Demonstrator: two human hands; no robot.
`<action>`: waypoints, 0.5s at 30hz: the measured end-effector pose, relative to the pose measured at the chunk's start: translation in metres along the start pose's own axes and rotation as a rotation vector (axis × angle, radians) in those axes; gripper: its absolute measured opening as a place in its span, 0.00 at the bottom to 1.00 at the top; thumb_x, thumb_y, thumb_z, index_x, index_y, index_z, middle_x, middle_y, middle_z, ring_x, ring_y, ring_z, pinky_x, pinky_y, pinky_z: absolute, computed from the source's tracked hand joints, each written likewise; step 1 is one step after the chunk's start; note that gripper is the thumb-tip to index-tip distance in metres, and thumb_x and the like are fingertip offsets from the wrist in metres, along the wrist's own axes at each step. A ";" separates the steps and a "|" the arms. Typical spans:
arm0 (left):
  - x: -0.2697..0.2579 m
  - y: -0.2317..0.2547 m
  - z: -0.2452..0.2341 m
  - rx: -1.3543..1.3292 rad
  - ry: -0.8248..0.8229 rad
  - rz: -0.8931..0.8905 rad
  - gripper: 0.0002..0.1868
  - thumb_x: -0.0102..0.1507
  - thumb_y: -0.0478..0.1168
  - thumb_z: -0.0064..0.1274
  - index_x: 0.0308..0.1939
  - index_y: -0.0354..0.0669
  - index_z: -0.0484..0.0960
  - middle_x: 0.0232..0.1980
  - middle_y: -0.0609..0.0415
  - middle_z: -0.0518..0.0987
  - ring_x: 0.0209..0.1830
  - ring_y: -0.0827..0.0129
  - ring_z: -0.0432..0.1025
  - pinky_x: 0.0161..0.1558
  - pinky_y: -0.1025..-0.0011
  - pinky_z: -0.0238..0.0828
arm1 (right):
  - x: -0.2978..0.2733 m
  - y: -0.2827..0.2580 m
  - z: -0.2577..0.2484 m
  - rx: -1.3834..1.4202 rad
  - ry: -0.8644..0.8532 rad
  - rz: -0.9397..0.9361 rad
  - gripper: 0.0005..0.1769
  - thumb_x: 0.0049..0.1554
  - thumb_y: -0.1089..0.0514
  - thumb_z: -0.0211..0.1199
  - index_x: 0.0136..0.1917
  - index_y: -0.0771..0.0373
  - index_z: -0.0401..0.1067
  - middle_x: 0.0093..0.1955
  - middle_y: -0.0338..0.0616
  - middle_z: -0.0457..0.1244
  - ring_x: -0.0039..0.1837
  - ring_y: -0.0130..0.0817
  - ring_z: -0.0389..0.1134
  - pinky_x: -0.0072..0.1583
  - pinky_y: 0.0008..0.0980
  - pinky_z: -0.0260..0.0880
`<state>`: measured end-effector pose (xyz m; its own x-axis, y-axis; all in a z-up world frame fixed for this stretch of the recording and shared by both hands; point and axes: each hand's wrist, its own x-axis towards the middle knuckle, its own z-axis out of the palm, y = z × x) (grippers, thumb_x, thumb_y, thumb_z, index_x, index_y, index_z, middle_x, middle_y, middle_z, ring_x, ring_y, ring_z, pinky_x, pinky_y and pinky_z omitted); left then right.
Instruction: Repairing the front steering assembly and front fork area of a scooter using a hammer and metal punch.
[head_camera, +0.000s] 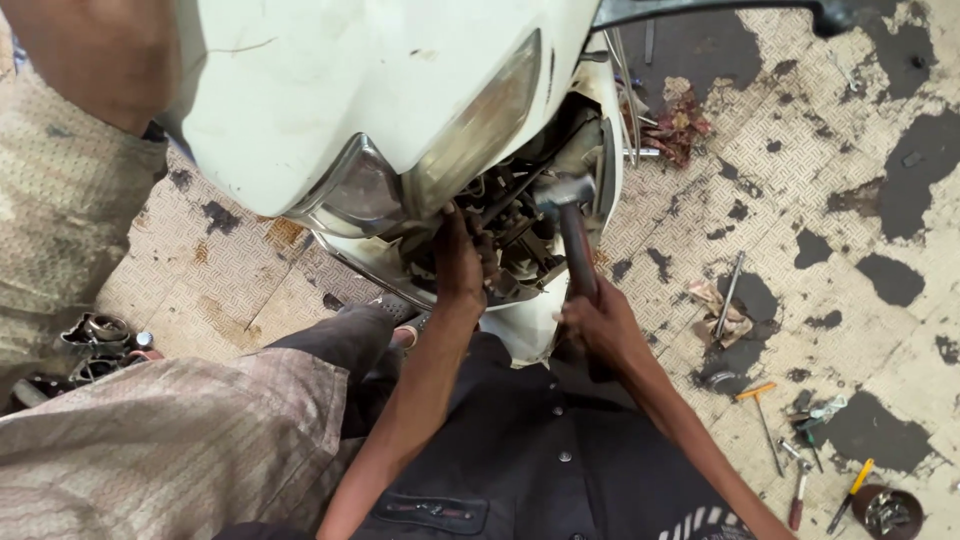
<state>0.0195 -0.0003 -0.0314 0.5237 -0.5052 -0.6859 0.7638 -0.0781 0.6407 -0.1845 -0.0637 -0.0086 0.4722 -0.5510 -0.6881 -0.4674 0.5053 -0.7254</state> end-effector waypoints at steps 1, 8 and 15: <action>-0.001 -0.003 -0.002 0.007 -0.002 -0.004 0.28 0.67 0.70 0.36 0.33 0.51 0.69 0.20 0.62 0.65 0.11 0.78 0.50 0.14 0.74 0.41 | 0.000 -0.008 0.009 0.007 0.004 0.003 0.25 0.56 0.64 0.62 0.65 0.71 0.60 0.37 0.42 0.60 0.37 0.31 0.63 0.40 0.30 0.66; 0.004 -0.006 -0.004 0.021 0.028 0.004 0.31 0.67 0.72 0.37 0.33 0.50 0.68 0.20 0.63 0.63 0.13 0.77 0.51 0.16 0.74 0.45 | 0.012 -0.036 0.006 -0.177 -0.053 0.058 0.19 0.56 0.61 0.59 0.60 0.68 0.64 0.35 0.42 0.64 0.29 0.28 0.62 0.30 0.29 0.67; -0.007 0.010 0.010 -0.019 0.068 -0.048 0.28 0.67 0.70 0.35 0.30 0.51 0.66 0.19 0.61 0.63 0.12 0.75 0.50 0.15 0.72 0.43 | -0.073 -0.104 -0.039 -0.057 0.552 -0.150 0.16 0.60 0.56 0.54 0.59 0.64 0.65 0.32 0.43 0.60 0.29 0.31 0.62 0.32 0.33 0.65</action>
